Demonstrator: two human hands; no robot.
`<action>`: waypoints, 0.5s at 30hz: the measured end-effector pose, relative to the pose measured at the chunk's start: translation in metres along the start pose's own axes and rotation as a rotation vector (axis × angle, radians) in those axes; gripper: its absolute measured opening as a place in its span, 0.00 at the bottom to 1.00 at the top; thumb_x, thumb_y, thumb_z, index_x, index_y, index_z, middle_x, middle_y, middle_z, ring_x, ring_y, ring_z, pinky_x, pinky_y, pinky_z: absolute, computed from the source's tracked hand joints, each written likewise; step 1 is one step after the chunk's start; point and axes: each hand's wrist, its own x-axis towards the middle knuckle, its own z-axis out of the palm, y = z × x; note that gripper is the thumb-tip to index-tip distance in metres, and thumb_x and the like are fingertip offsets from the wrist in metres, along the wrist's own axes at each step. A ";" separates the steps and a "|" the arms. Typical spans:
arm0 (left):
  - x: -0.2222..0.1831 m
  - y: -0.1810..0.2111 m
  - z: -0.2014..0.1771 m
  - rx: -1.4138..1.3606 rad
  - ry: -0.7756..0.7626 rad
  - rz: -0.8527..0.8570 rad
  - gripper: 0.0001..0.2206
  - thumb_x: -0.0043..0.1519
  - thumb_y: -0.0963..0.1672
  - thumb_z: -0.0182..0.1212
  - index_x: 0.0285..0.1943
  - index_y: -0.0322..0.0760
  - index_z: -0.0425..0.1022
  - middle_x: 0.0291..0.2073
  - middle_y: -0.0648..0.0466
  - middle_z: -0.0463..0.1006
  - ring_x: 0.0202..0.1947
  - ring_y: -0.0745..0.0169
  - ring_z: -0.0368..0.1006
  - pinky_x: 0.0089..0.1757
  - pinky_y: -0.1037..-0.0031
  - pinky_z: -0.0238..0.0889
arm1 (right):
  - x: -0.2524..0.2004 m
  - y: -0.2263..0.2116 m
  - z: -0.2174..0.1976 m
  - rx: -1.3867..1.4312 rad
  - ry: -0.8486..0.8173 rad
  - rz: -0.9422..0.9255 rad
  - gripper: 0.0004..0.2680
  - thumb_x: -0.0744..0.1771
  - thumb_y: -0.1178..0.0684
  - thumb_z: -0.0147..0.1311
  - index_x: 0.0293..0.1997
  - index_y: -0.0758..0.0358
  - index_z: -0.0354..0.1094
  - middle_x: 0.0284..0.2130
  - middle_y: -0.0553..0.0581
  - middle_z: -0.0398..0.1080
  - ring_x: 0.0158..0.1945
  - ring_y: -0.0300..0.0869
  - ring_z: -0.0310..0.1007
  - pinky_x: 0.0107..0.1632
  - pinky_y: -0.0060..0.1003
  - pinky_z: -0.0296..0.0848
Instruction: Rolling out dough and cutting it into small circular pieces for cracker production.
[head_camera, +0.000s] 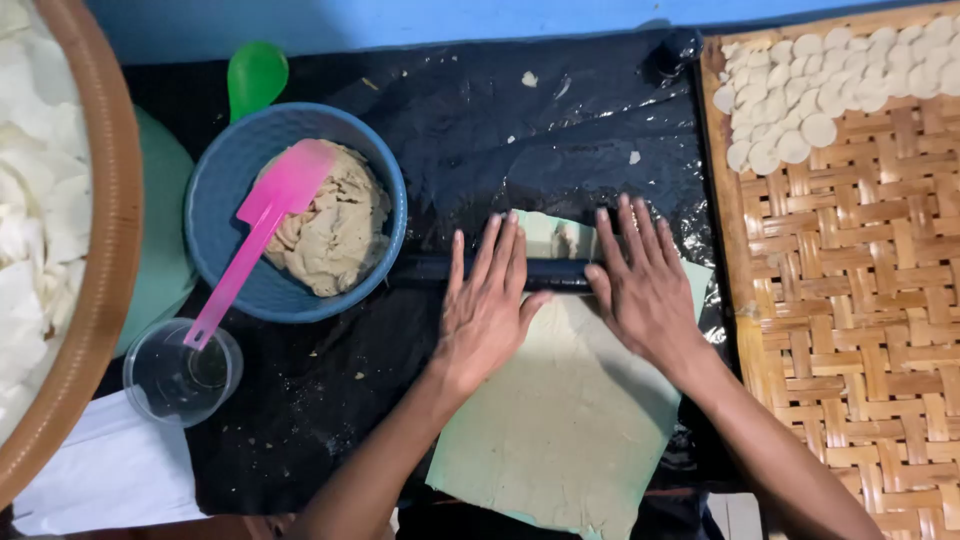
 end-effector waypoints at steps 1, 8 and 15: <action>0.007 -0.001 -0.001 -0.001 -0.011 -0.002 0.35 0.67 0.54 0.51 0.74 0.20 0.56 0.76 0.38 0.52 0.77 0.43 0.45 0.69 0.42 0.35 | 0.007 0.004 0.001 0.007 -0.007 0.005 0.23 0.72 0.44 0.38 0.75 0.68 0.52 0.73 0.74 0.48 0.78 0.63 0.44 0.75 0.56 0.44; 0.067 -0.020 0.014 0.047 0.022 -0.046 0.35 0.70 0.57 0.48 0.75 0.24 0.57 0.76 0.39 0.54 0.78 0.40 0.43 0.69 0.39 0.32 | 0.061 0.038 0.013 0.011 -0.063 0.072 0.23 0.73 0.43 0.34 0.76 0.66 0.49 0.73 0.77 0.45 0.76 0.67 0.41 0.74 0.57 0.42; 0.098 -0.030 0.014 0.089 0.057 -0.044 0.34 0.71 0.55 0.49 0.77 0.25 0.53 0.77 0.37 0.49 0.78 0.37 0.39 0.68 0.36 0.29 | 0.080 0.045 0.008 0.071 0.051 0.125 0.23 0.75 0.44 0.33 0.77 0.70 0.47 0.75 0.78 0.44 0.79 0.67 0.39 0.77 0.55 0.42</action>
